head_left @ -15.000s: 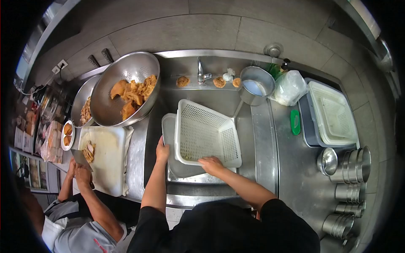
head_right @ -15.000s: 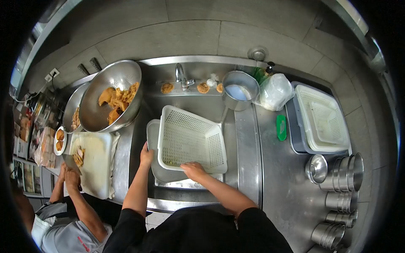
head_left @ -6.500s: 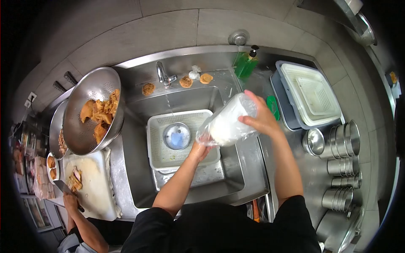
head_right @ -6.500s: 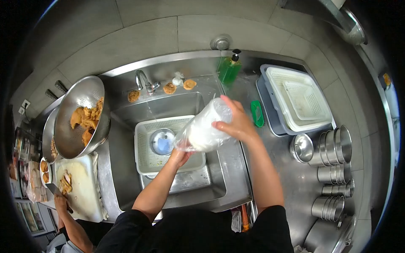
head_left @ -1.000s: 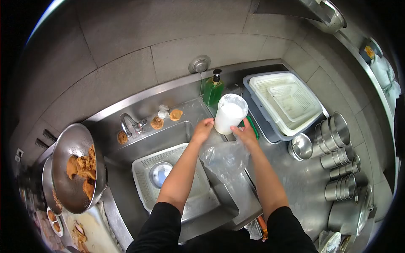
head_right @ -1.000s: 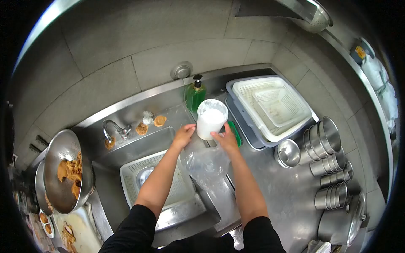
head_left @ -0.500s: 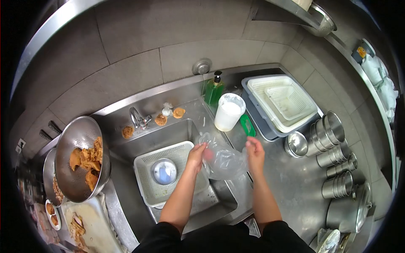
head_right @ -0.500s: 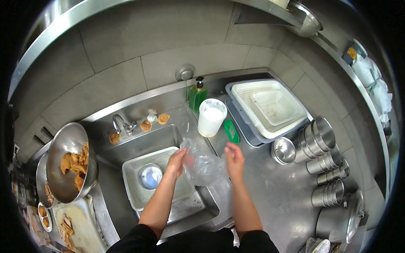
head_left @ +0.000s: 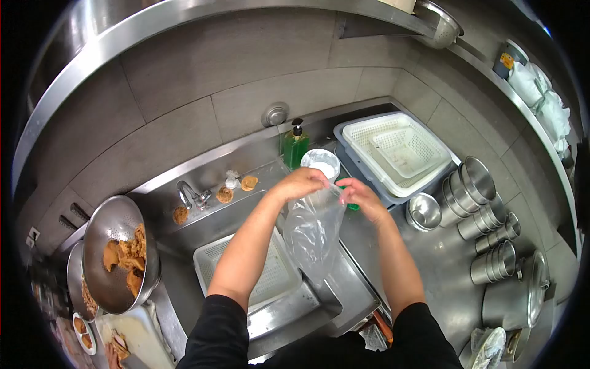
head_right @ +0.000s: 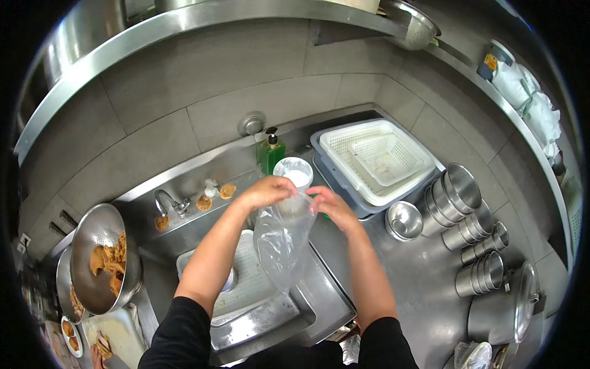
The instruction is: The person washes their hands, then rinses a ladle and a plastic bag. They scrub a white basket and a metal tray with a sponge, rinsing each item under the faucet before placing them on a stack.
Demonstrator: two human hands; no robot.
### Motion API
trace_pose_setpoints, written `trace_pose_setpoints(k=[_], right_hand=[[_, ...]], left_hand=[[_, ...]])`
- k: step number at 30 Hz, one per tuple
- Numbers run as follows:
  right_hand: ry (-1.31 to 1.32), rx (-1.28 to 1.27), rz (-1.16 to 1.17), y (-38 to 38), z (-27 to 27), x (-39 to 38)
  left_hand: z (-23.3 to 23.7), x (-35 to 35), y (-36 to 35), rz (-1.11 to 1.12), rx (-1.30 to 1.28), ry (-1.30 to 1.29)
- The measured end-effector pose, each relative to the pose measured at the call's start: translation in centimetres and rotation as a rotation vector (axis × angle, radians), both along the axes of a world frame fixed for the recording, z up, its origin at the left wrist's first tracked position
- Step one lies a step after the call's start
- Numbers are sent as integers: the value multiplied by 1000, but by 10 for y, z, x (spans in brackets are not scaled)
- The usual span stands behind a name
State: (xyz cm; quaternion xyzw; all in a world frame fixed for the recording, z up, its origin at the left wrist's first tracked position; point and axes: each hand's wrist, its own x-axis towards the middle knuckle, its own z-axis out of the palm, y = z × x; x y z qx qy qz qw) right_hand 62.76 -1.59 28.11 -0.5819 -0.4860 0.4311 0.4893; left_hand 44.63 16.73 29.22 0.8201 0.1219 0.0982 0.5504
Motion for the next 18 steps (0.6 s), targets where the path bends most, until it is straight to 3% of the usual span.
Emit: trace_pose_setpoints(k=[3,5,7,8,10,13,14,16,17,18], right_hand=[[-4,148,-180,19,-7,19],[-25,94,-264,45,-10,33],[-437,164,-381,76,-17,42],[-432,163,-384,92,-17,45],[-725,245,-446,120,-19,53],[-804,208,-361,156,-30,75],[-799,205,-356,169,-32,85],[147,-309,-264,184,-33,97],[150,-319,-264,184,-40,98],[-73,-164,-300,177,-37,90]], left_hand=[[-5,8,26,121,-101,-92],[-18,18,42,220,-121,-180],[-35,33,62,321,-133,-267],[-44,41,72,397,-166,-294],[-58,56,89,507,-194,-377],[-66,66,102,604,-179,-236],[-71,68,105,608,-181,-231],[-88,72,112,623,-165,-164],[-97,70,115,625,-172,-157],[-101,65,112,636,-204,-64]])
